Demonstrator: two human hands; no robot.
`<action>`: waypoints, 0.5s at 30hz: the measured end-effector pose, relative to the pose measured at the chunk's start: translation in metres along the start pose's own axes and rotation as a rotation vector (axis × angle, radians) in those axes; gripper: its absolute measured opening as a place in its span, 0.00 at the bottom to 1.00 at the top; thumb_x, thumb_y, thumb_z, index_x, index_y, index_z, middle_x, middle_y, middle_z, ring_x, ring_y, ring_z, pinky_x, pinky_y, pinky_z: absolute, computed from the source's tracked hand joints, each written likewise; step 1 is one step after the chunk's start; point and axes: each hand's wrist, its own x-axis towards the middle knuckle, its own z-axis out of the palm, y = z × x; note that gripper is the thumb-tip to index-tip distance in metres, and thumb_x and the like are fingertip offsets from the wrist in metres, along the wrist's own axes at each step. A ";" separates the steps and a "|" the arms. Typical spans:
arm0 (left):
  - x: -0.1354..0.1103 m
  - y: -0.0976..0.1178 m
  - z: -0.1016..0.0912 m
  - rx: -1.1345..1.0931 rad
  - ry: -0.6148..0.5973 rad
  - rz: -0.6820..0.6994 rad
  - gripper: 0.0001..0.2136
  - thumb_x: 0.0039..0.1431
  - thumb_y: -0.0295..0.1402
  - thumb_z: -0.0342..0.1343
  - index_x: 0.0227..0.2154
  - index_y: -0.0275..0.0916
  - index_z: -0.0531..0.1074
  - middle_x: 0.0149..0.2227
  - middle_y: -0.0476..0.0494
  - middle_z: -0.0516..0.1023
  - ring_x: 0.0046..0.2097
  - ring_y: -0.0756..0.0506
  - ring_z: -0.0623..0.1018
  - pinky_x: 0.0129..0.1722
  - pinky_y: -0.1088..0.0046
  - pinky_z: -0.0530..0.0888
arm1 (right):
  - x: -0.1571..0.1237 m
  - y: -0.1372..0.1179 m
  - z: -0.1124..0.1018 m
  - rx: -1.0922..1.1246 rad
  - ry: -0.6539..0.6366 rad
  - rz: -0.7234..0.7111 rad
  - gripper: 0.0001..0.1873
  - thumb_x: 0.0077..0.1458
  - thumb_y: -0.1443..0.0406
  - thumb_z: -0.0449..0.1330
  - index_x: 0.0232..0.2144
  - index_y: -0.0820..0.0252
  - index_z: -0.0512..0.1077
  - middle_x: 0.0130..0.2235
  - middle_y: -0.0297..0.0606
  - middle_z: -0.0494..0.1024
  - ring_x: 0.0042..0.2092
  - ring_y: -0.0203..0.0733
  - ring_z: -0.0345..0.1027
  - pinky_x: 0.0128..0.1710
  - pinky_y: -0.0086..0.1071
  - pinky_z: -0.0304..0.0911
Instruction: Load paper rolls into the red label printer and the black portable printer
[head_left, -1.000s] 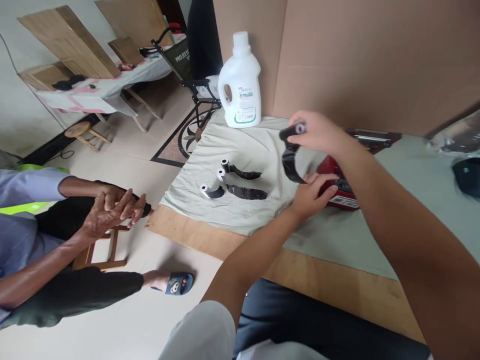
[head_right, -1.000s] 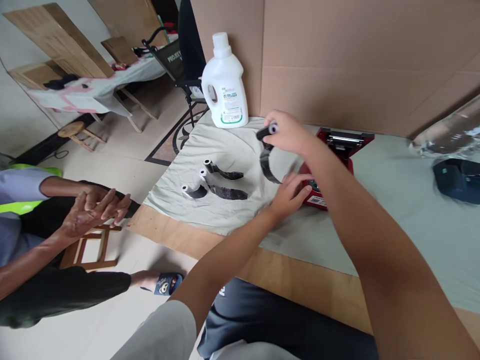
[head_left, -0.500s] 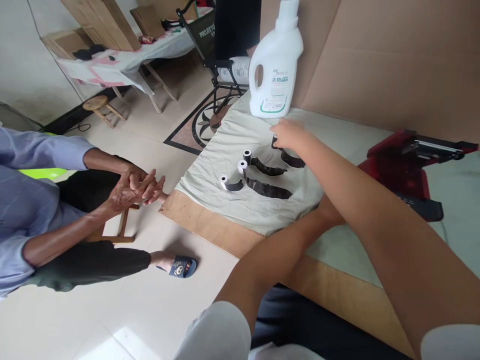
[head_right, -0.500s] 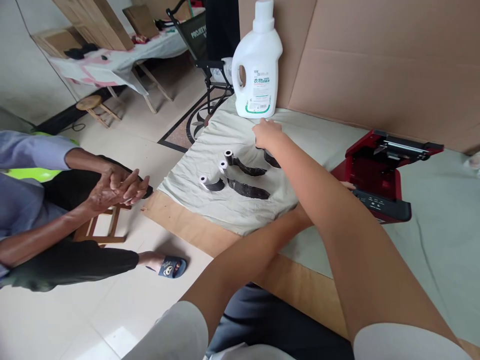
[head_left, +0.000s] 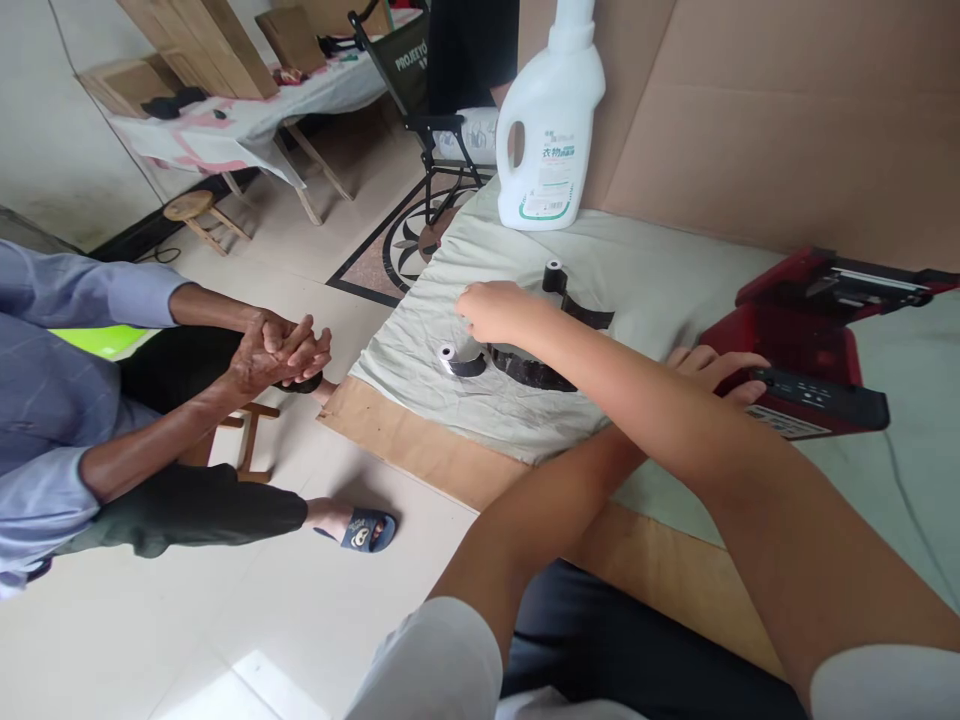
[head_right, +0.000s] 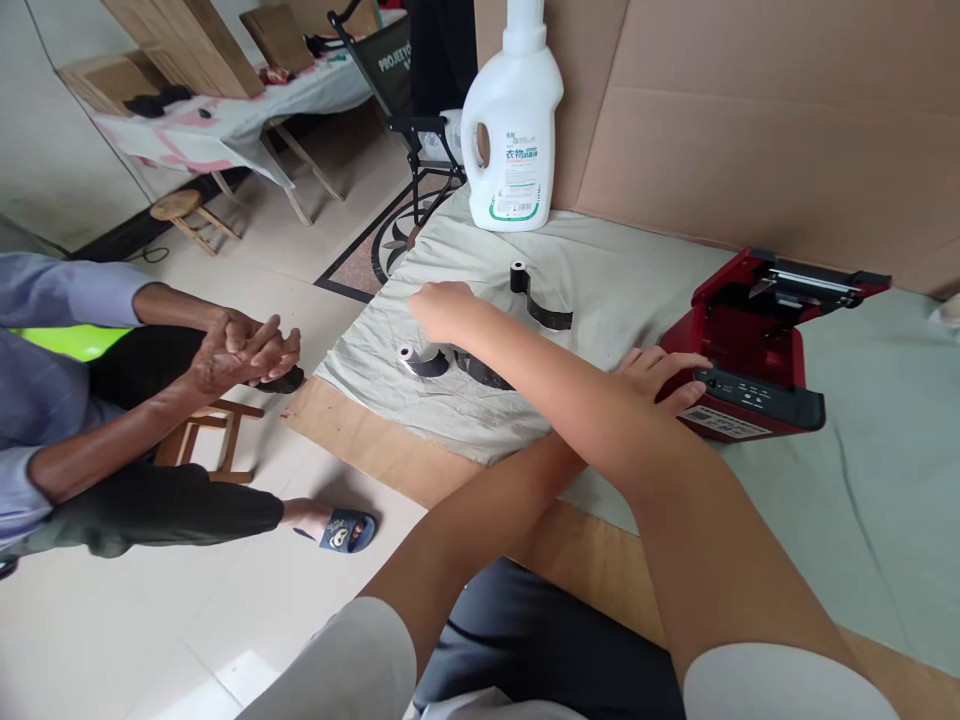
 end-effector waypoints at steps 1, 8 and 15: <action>-0.001 -0.001 0.000 0.001 -0.003 0.007 0.14 0.74 0.40 0.53 0.58 0.48 0.72 0.52 0.40 0.76 0.58 0.37 0.72 0.64 0.56 0.68 | 0.000 0.000 0.003 -0.053 -0.006 0.042 0.09 0.57 0.71 0.67 0.41 0.64 0.80 0.51 0.53 0.79 0.47 0.55 0.76 0.42 0.38 0.62; -0.001 -0.008 0.005 0.038 0.009 0.053 0.17 0.75 0.42 0.50 0.61 0.46 0.71 0.50 0.39 0.77 0.56 0.36 0.71 0.60 0.56 0.69 | -0.011 0.000 0.005 -0.159 -0.089 0.137 0.16 0.54 0.75 0.66 0.45 0.63 0.80 0.48 0.54 0.82 0.47 0.55 0.78 0.38 0.36 0.63; 0.000 -0.014 0.011 0.045 0.080 0.097 0.15 0.74 0.39 0.53 0.59 0.43 0.72 0.51 0.39 0.78 0.55 0.37 0.72 0.61 0.58 0.70 | -0.047 0.023 0.010 -0.065 -0.038 0.130 0.19 0.56 0.75 0.62 0.50 0.62 0.79 0.50 0.51 0.82 0.47 0.52 0.77 0.39 0.35 0.62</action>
